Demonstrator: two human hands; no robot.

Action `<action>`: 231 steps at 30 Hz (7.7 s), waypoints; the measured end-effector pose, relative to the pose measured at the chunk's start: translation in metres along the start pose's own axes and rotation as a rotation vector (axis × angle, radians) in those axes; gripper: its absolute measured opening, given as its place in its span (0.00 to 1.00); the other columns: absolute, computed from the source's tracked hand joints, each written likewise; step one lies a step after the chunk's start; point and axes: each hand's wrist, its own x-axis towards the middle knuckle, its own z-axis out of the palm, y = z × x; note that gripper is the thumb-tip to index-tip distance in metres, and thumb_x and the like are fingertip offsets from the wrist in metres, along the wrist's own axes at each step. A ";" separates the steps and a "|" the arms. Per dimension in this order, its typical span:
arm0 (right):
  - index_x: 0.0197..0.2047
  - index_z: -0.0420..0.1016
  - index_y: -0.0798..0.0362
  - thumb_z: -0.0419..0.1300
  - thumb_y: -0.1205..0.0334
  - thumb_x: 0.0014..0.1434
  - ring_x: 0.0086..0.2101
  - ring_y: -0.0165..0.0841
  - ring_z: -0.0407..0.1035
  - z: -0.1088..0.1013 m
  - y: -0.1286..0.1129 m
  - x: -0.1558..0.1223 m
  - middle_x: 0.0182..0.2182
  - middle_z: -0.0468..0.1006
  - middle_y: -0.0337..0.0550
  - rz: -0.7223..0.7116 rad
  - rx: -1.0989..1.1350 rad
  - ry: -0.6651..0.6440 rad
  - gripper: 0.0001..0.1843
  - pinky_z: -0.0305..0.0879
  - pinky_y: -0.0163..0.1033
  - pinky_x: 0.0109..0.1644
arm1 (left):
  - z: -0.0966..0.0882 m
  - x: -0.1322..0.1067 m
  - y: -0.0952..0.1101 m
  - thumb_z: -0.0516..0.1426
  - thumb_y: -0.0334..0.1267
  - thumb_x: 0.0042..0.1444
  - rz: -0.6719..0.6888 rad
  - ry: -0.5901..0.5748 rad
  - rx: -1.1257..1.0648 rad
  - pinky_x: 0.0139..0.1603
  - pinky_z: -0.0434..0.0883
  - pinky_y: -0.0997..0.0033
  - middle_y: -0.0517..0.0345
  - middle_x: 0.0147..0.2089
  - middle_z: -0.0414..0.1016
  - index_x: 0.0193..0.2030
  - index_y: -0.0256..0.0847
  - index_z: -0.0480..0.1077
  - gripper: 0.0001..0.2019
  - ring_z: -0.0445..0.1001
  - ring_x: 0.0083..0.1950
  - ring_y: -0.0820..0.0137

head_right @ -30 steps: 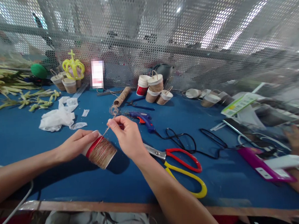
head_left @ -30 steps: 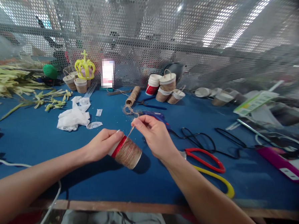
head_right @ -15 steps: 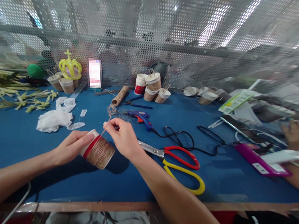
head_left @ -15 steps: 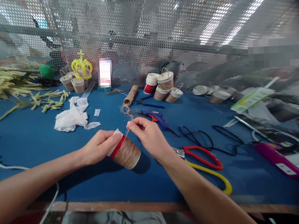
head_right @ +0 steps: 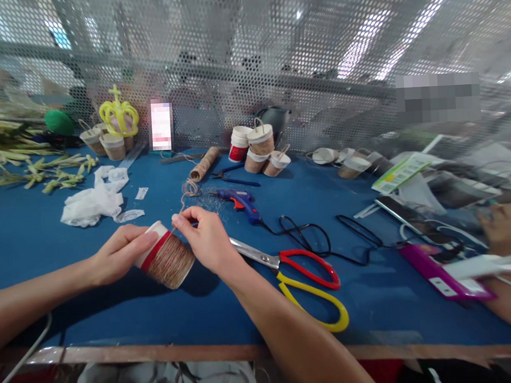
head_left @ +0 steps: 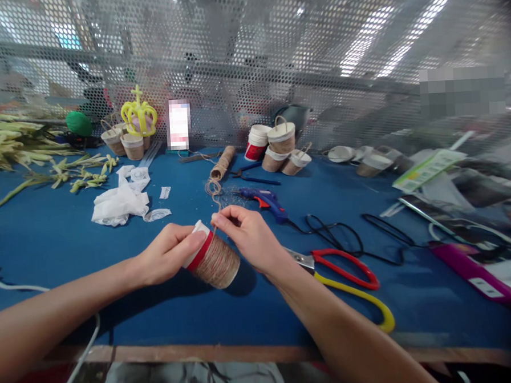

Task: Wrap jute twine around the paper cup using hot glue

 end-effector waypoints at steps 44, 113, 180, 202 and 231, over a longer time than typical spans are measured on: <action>0.49 0.65 0.60 0.58 0.52 0.51 0.42 0.39 0.68 -0.005 0.000 0.002 0.44 0.72 0.54 -0.036 -0.096 -0.115 0.25 0.64 0.45 0.45 | -0.011 0.015 -0.002 0.58 0.34 0.43 -0.056 0.165 -0.329 0.36 0.66 0.74 0.57 0.33 0.71 0.40 0.33 0.66 0.15 0.68 0.32 0.74; 0.39 0.71 0.57 0.45 0.58 0.61 0.33 0.32 0.72 -0.055 -0.007 0.026 0.34 0.78 0.47 0.032 -0.544 0.018 0.17 0.64 0.35 0.37 | 0.001 0.014 -0.003 0.53 0.47 0.49 -0.312 0.133 -0.338 0.25 0.58 0.77 0.59 0.21 0.69 0.25 0.33 0.71 0.16 0.62 0.22 0.75; 0.21 0.62 0.53 0.56 0.60 0.51 0.18 0.25 0.54 -0.041 -0.004 -0.043 0.17 0.61 0.33 -0.017 -0.364 -0.113 0.10 0.56 0.30 0.20 | -0.010 0.023 0.001 0.43 0.44 0.58 -0.102 0.034 0.008 0.38 0.68 0.73 0.52 0.37 0.76 0.42 0.33 0.72 0.21 0.71 0.37 0.68; 0.24 0.67 0.53 0.54 0.62 0.52 0.20 0.25 0.59 -0.042 -0.007 -0.045 0.19 0.67 0.35 -0.096 -0.453 -0.143 0.07 0.59 0.31 0.23 | -0.008 0.024 0.001 0.42 0.44 0.60 -0.109 0.019 -0.106 0.40 0.69 0.70 0.51 0.39 0.76 0.41 0.34 0.72 0.21 0.74 0.38 0.68; 0.23 0.65 0.53 0.54 0.63 0.52 0.20 0.27 0.59 -0.040 -0.004 -0.044 0.19 0.67 0.37 -0.118 -0.451 -0.164 0.08 0.60 0.33 0.24 | -0.009 0.021 0.002 0.41 0.43 0.61 -0.058 -0.014 -0.093 0.39 0.69 0.73 0.51 0.39 0.76 0.42 0.33 0.71 0.21 0.72 0.37 0.71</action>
